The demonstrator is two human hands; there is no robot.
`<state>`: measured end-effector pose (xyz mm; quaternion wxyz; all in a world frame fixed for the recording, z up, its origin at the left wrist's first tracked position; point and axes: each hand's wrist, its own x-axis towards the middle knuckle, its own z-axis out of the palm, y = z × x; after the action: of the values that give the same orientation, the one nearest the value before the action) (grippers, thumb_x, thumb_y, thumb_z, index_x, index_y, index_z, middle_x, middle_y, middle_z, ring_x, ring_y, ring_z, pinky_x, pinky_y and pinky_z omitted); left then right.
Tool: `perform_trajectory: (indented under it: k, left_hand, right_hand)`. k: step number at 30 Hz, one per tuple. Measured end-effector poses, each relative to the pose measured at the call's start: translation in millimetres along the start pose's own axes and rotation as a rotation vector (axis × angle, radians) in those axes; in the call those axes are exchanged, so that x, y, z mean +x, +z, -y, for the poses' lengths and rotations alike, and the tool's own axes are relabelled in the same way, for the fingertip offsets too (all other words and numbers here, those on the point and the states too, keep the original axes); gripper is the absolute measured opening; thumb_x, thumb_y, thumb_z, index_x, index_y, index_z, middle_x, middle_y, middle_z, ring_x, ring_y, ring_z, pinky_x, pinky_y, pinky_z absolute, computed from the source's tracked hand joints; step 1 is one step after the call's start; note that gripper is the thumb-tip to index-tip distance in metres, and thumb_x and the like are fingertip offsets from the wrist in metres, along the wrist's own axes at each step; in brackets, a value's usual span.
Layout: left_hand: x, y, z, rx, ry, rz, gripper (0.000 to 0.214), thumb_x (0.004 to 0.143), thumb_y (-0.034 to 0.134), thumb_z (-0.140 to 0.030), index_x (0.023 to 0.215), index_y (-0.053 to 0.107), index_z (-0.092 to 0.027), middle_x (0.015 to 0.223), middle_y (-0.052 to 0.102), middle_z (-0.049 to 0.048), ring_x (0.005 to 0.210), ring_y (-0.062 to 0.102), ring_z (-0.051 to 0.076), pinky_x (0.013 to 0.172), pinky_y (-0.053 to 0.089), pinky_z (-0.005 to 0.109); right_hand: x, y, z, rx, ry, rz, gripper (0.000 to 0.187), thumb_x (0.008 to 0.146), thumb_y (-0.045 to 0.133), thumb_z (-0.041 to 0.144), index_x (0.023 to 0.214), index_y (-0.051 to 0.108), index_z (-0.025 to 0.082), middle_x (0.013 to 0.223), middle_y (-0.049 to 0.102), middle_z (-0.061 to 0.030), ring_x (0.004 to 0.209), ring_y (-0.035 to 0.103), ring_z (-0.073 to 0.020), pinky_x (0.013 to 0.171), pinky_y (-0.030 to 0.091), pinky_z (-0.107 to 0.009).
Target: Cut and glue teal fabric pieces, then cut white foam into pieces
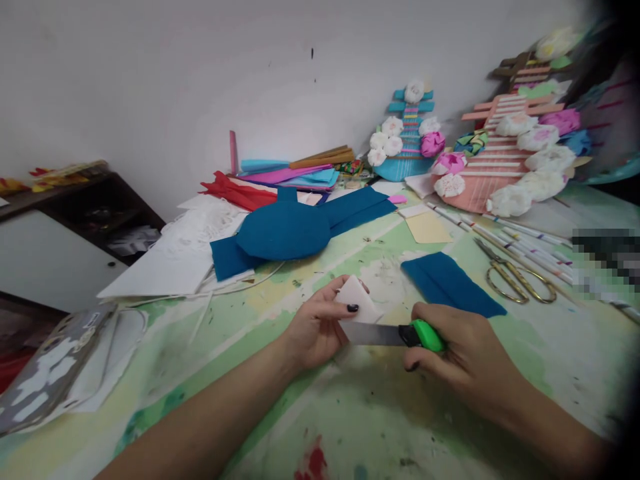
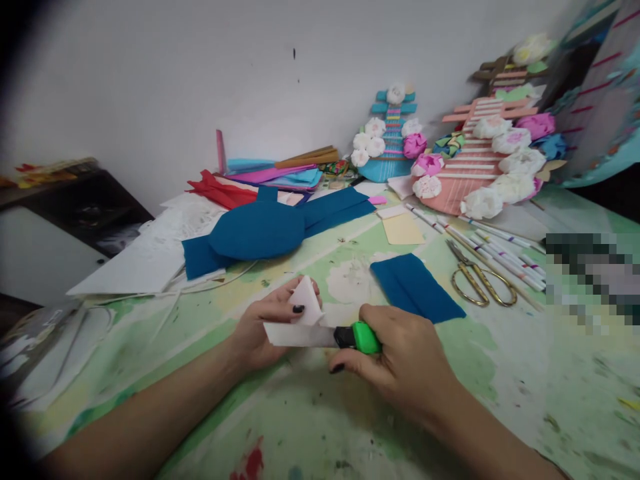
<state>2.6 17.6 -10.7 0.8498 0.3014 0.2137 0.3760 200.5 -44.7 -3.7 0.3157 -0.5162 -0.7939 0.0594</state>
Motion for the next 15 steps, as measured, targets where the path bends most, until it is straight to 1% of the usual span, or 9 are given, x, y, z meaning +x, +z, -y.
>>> perform_trajectory:
  k: [4, 6, 8, 12, 15]
  left_hand:
    - [-0.6, 0.8, 4.1, 0.029, -0.001, 0.096, 0.027, 0.068, 0.069, -0.013, 0.091, 0.056, -0.015, 0.083, 0.063, 0.0038, 0.066, 0.064, 0.016, 0.054, 0.054, 0.027]
    - [-0.9, -0.4, 6.5, 0.046, 0.010, 0.122, 0.024, 0.071, 0.072, -0.017, 0.089, 0.057, -0.014, 0.083, 0.063, 0.0036, 0.065, 0.063, 0.015, 0.053, 0.055, 0.027]
    - [-1.2, -2.2, 8.5, 0.052, 0.019, 0.143, 0.024, 0.071, 0.075, -0.019, 0.087, 0.058, -0.013, 0.080, 0.063, 0.0033, 0.063, 0.063, 0.014, 0.052, 0.055, 0.026]
    - [-1.9, -5.0, 10.2, 0.045, 0.028, 0.153, 0.026, 0.070, 0.078, -0.023, 0.087, 0.061, -0.013, 0.079, 0.063, 0.0036, 0.062, 0.062, 0.013, 0.053, 0.054, 0.025]
    - [-3.2, -5.6, 10.4, 0.028, 0.018, 0.132, 0.025, 0.069, 0.078, -0.021, 0.086, 0.061, -0.012, 0.079, 0.063, 0.0037, 0.064, 0.061, 0.012, 0.057, 0.052, 0.022]
  right_hand:
    - [-2.1, 2.4, -3.0, -0.018, -0.011, -0.006, 0.047, 0.090, 0.044, 0.060, 0.062, 0.041, 0.022, 0.050, 0.046, 0.0017, 0.045, 0.040, -0.0113, 0.046, 0.023, -0.027]
    - [-3.2, 3.3, -3.7, -0.016, -0.034, -0.001, 0.047, 0.089, 0.045, 0.061, 0.064, 0.043, 0.022, 0.051, 0.047, 0.0019, 0.045, 0.040, -0.0111, 0.046, 0.024, -0.027]
    - [-3.9, 3.6, -4.1, -0.015, -0.054, -0.002, 0.045, 0.090, 0.045, 0.059, 0.065, 0.044, 0.022, 0.051, 0.048, 0.0019, 0.045, 0.040, -0.0111, 0.046, 0.024, -0.027]
    - [-3.8, 2.9, -4.0, -0.015, -0.071, -0.008, 0.044, 0.091, 0.045, 0.056, 0.064, 0.043, 0.022, 0.050, 0.046, 0.0021, 0.044, 0.038, -0.0109, 0.045, 0.024, -0.027]
    - [-3.3, 2.2, -3.3, -0.010, -0.068, -0.002, 0.044, 0.090, 0.046, 0.056, 0.064, 0.042, 0.022, 0.050, 0.046, 0.0022, 0.043, 0.038, -0.0107, 0.045, 0.024, -0.027]
